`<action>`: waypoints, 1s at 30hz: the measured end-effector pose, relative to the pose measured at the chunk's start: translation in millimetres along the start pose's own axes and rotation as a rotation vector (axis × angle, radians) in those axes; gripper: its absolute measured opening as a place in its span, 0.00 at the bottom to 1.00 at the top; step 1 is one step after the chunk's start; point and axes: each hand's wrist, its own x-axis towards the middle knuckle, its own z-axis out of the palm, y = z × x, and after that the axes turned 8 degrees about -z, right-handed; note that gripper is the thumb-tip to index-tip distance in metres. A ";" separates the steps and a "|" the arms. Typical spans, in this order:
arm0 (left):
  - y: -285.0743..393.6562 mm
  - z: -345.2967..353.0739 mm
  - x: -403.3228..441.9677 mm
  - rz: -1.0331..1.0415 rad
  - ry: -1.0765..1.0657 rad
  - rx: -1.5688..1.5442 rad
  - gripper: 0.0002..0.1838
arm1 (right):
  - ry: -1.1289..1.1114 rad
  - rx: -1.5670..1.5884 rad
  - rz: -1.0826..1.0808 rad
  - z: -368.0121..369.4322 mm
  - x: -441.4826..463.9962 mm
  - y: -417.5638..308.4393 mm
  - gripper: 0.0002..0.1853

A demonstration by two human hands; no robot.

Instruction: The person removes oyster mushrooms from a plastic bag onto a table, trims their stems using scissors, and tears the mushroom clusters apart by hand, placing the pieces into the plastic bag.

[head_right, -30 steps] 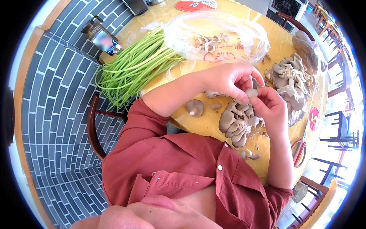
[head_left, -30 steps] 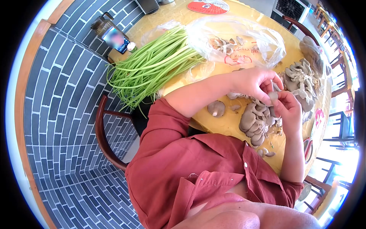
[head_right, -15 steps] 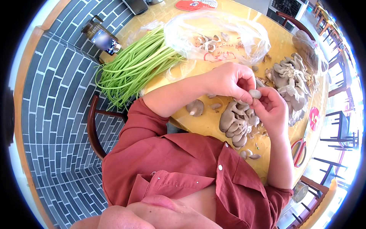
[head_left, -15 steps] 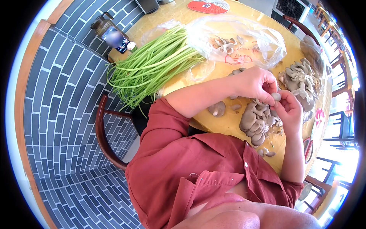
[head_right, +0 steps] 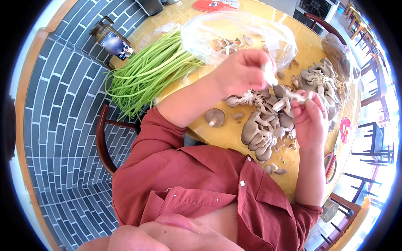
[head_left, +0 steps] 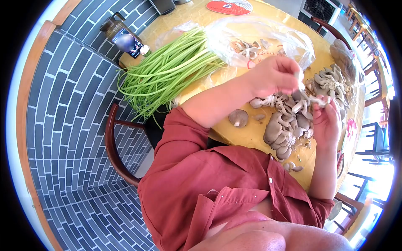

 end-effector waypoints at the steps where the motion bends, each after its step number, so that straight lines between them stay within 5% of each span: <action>1: 1.2 -3.2 2.3 0.071 0.003 0.050 0.07 | 0.038 0.082 -0.020 0.0 1.9 -2.4 0.10; 3: 4.8 -4.0 5.6 0.213 0.010 0.152 0.06 | -0.041 -0.132 0.007 1.2 2.7 -3.1 0.08; 9: -0.8 17.6 0.2 -0.117 0.056 0.864 0.10 | -0.131 -0.793 -0.113 13.5 -9.0 15.6 0.10; 15: -1.7 4.0 5.1 0.049 0.051 1.083 0.10 | -0.087 -0.694 -0.046 21.8 -5.6 10.5 0.22; 17: 2.5 -4.9 5.9 -0.056 0.169 0.898 0.10 | -0.131 -0.752 -0.057 13.9 -4.5 10.5 0.20; 21: 24.1 -38.8 14.1 0.082 0.723 1.465 0.17 | -0.223 -1.225 -0.264 7.0 0.6 4.6 0.14; 23: 23.8 -82.3 13.8 0.436 0.656 2.094 0.15 | -0.268 -1.417 -0.309 7.0 1.6 1.1 0.14; 26: 15.3 -86.9 13.4 0.516 0.718 2.248 0.14 | -0.310 -1.572 -0.507 -5.0 3.1 11.0 0.15; 28: 18.5 -62.9 13.2 0.264 0.569 1.985 0.15 | -0.295 -1.670 -0.648 -6.4 5.0 15.0 0.16; 30: 17.3 -38.0 11.8 0.093 0.434 1.783 0.16 | -0.209 -1.691 -0.485 -3.8 6.5 15.7 0.15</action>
